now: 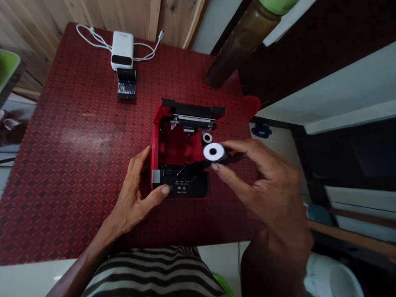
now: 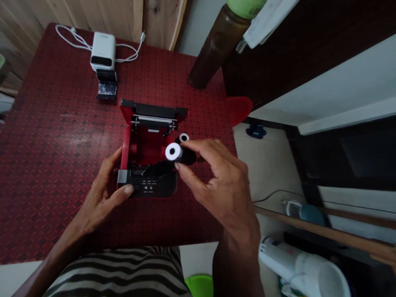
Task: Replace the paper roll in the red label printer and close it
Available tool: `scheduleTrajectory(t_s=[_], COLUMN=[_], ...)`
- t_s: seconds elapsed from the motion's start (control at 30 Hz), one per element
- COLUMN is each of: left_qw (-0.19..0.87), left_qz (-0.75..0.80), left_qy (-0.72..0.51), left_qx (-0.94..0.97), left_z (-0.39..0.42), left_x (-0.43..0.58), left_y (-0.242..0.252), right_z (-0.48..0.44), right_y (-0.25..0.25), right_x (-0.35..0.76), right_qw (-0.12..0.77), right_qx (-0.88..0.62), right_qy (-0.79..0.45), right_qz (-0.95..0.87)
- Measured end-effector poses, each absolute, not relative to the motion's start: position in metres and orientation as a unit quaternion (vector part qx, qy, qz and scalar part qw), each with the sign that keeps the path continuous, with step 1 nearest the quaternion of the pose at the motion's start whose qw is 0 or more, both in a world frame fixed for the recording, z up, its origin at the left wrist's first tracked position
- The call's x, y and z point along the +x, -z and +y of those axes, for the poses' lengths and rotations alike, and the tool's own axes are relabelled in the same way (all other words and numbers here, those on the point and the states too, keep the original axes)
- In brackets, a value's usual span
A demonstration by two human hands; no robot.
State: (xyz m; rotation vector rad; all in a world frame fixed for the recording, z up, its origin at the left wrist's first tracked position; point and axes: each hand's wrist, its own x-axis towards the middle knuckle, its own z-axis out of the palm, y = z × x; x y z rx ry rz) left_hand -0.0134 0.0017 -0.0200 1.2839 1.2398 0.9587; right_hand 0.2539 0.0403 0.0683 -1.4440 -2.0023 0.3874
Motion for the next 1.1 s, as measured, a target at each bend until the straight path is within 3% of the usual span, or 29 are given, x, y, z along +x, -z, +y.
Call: scheduleTrajectory(t_s=[0.17, 0.5, 0.7, 0.87, 1.1], left_qw=[0.522, 0.514, 0.519, 0.512, 0.526], left_qz=[0.517, 0.515, 0.509, 0.509, 0.504], left_qy=[-0.401, -0.402, -0.402, -0.404, -0.405], left_qx=[0.547, 0.556, 0.557, 0.562, 0.553], left_z=[0.002, 0.002, 0.002, 0.001, 0.001], left_x=[-0.015, -0.015, -0.016, -0.016, -0.017], left_y=[0.022, 0.022, 0.024, 0.025, 0.025], right_z=[0.055, 0.079, 0.101, 0.099, 0.07], right_y=[-0.061, -0.046, -0.041, -0.04, -0.051], right_x=[0.228, 0.188, 0.179, 0.179, 0.205], right_qw=[0.245, 0.035, -0.034, -0.021, 0.19], right_qx=[-0.454, -0.497, -0.49, -0.503, -0.435], right_qy=[-0.163, -0.036, -0.056, -0.084, -0.203], right_qz=[-0.841, -0.867, -0.869, -0.86, -0.856])
